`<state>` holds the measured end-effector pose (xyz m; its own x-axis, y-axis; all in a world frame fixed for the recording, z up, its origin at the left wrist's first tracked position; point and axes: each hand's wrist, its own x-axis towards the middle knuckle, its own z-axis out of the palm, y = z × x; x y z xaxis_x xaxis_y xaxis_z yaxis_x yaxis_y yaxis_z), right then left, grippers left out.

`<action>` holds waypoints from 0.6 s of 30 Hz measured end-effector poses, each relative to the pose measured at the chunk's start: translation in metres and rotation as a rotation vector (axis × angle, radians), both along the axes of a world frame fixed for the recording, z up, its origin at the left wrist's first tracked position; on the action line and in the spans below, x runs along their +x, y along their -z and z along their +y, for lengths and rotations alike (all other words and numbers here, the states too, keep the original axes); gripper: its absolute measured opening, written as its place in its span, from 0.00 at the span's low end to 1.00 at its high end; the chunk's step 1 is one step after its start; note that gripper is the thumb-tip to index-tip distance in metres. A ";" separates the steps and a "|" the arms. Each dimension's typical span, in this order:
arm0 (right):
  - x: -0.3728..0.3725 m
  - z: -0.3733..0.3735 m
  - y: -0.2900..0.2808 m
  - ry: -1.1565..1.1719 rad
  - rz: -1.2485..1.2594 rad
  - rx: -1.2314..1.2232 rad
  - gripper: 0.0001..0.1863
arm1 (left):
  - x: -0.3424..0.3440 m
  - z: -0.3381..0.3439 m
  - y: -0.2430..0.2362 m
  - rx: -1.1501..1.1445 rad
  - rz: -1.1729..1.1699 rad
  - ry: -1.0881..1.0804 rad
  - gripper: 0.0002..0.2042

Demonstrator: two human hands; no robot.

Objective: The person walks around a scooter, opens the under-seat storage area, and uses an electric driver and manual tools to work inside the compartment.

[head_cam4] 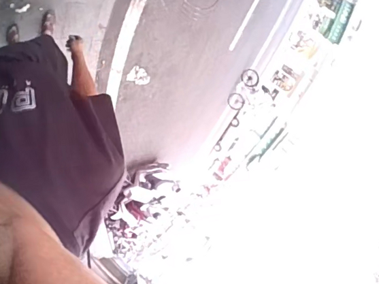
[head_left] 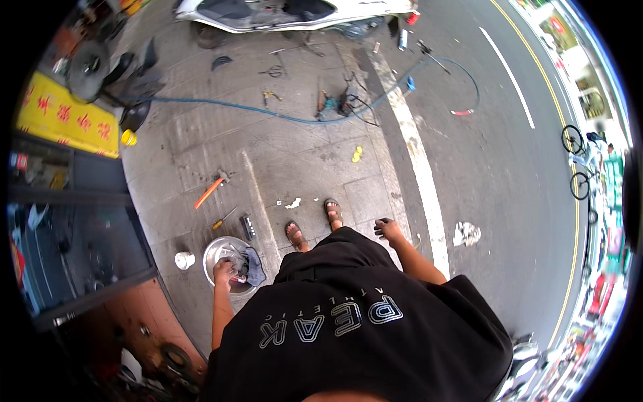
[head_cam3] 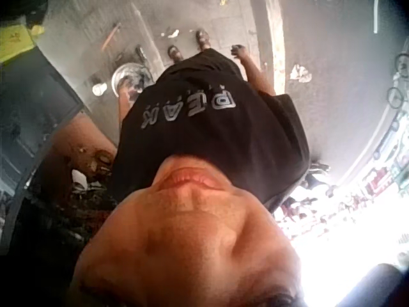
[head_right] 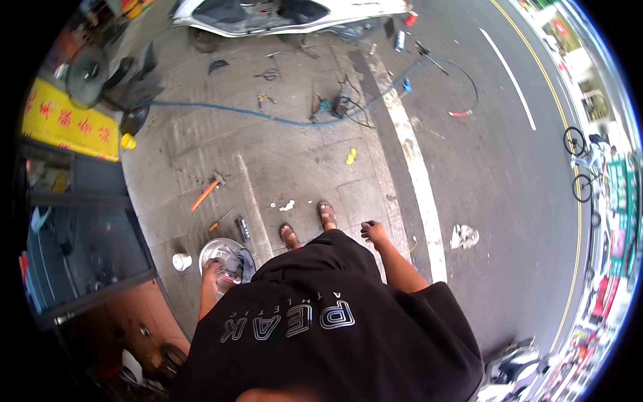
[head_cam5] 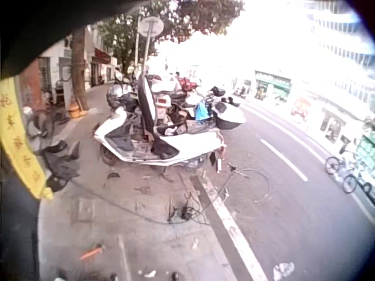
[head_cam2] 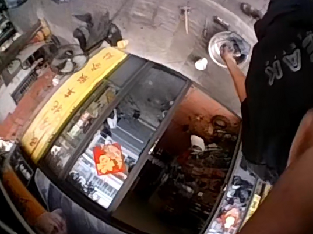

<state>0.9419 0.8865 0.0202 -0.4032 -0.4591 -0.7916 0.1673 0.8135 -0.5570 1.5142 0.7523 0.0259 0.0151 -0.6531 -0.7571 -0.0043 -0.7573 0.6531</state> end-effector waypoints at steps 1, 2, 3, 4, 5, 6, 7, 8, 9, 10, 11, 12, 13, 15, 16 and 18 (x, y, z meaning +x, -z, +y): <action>0.000 0.001 -0.010 0.009 0.019 0.006 0.15 | -0.001 0.003 0.005 0.045 -0.046 -0.033 0.06; -0.005 0.005 -0.015 0.008 0.042 -0.003 0.15 | -0.001 0.005 0.016 0.083 -0.090 -0.062 0.07; -0.011 0.009 -0.021 0.007 0.072 0.005 0.16 | -0.001 0.011 0.026 0.096 -0.073 -0.060 0.10; -0.017 0.011 -0.027 0.004 0.099 0.009 0.17 | -0.001 0.018 0.037 0.142 -0.069 -0.044 0.11; -0.026 0.015 -0.030 0.002 0.121 0.011 0.18 | -0.006 0.025 0.049 0.166 -0.022 -0.049 0.12; -0.034 0.021 -0.029 -0.002 0.138 0.019 0.16 | -0.011 0.034 0.058 0.194 0.020 -0.057 0.13; -0.038 0.025 -0.030 0.027 0.123 0.022 0.15 | -0.011 0.046 0.066 0.122 -0.026 0.096 0.14; -0.042 0.026 -0.031 0.051 0.103 0.019 0.15 | -0.012 0.047 0.070 0.080 -0.061 0.171 0.14; -0.044 0.029 -0.030 0.055 0.102 0.035 0.16 | -0.014 0.049 0.073 0.039 -0.097 0.245 0.14; -0.045 0.031 -0.026 0.059 0.082 0.027 0.16 | -0.016 0.045 0.075 0.106 -0.025 0.220 0.13; -0.047 0.032 -0.025 0.064 0.071 0.028 0.16 | -0.023 0.045 0.076 0.178 0.051 0.191 0.11; -0.050 0.033 -0.023 0.069 0.060 0.029 0.17 | -0.030 0.045 0.075 0.249 0.128 0.160 0.10; -0.055 0.037 -0.020 0.070 0.054 0.037 0.17 | -0.048 0.044 0.067 0.256 0.122 0.160 0.10; -0.073 0.056 -0.013 0.077 0.034 0.025 0.17 | -0.098 0.039 0.044 0.146 -0.106 0.238 0.10; -0.079 0.058 -0.010 0.064 0.004 0.016 0.17 | -0.100 0.035 0.047 0.216 -0.069 0.069 0.10; -0.113 0.064 -0.005 0.074 0.013 0.021 0.17 | -0.135 0.021 0.045 0.245 -0.155 0.091 0.10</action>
<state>0.8285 0.9503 0.0256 -0.4455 -0.4108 -0.7955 0.2201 0.8110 -0.5421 1.3790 0.7732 -0.0190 0.0926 -0.4553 -0.8855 -0.1651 -0.8840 0.4373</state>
